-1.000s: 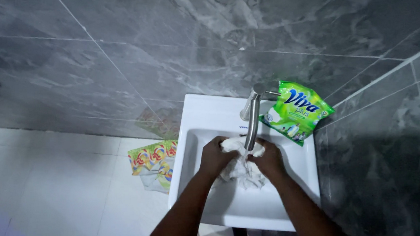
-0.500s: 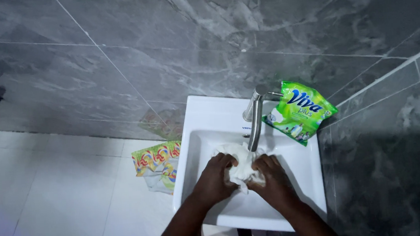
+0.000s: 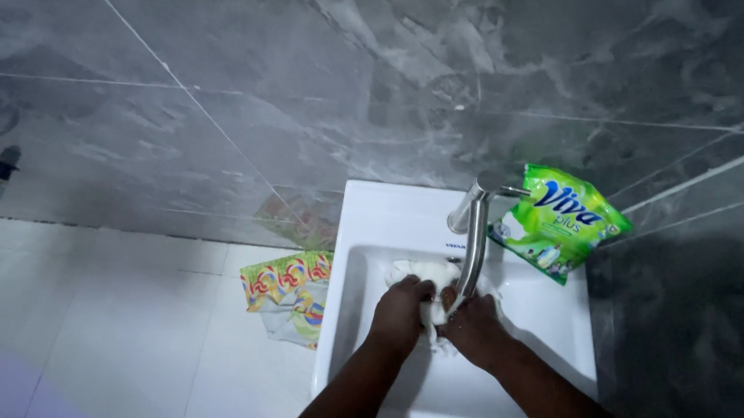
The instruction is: Washing a white cloth by hand in a bathroom sink.
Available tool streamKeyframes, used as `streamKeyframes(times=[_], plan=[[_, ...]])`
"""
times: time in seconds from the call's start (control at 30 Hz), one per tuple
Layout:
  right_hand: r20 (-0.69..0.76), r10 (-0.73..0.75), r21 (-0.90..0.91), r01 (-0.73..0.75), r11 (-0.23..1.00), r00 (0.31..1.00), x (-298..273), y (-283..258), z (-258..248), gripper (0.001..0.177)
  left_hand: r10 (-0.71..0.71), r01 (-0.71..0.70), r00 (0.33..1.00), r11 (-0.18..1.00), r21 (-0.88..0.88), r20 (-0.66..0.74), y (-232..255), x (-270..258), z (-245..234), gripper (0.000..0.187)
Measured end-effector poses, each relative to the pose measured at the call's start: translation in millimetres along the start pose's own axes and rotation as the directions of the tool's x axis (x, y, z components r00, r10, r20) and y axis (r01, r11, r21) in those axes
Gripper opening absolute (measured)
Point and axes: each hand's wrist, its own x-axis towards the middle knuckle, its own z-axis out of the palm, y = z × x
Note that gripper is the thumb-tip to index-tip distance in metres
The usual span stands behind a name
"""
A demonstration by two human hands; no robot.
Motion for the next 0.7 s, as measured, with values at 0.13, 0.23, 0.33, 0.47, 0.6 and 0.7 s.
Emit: streamKeyframes(times=[0.13,0.23,0.33,0.47,0.6,0.7], plan=[[-0.019,-0.015,-0.005,0.015,1.0,1.0,10,16,15,0.053,-0.061,0.06,0.998,0.998,0.029,0.022,7,14,0,0.017],[-0.205,-0.077,0.072,0.093,0.993,0.976,10,12,10,0.064,-0.134,0.135,0.99,0.991,-0.024,0.045,-6,18,13,0.009],[-0.209,-0.079,0.036,0.088,0.995,0.975,10,13,12,0.057,-0.261,0.262,0.965,0.947,-0.185,0.029,-8,15,16,0.01],[-0.207,-0.093,0.034,0.102,0.994,0.974,9,22,23,0.052,0.0,0.001,1.0,0.998,0.067,-0.013,-19,7,24,0.015],[-0.301,0.011,0.28,0.077,0.957,0.953,15,41,43,0.078,-0.108,0.107,0.994,0.991,-0.085,-0.009,-27,4,25,0.037],[-0.224,0.047,0.298,0.023,0.954,0.973,9,56,27,0.068,-0.456,0.434,0.89,0.849,-0.302,0.0,-26,0,3,0.036]])
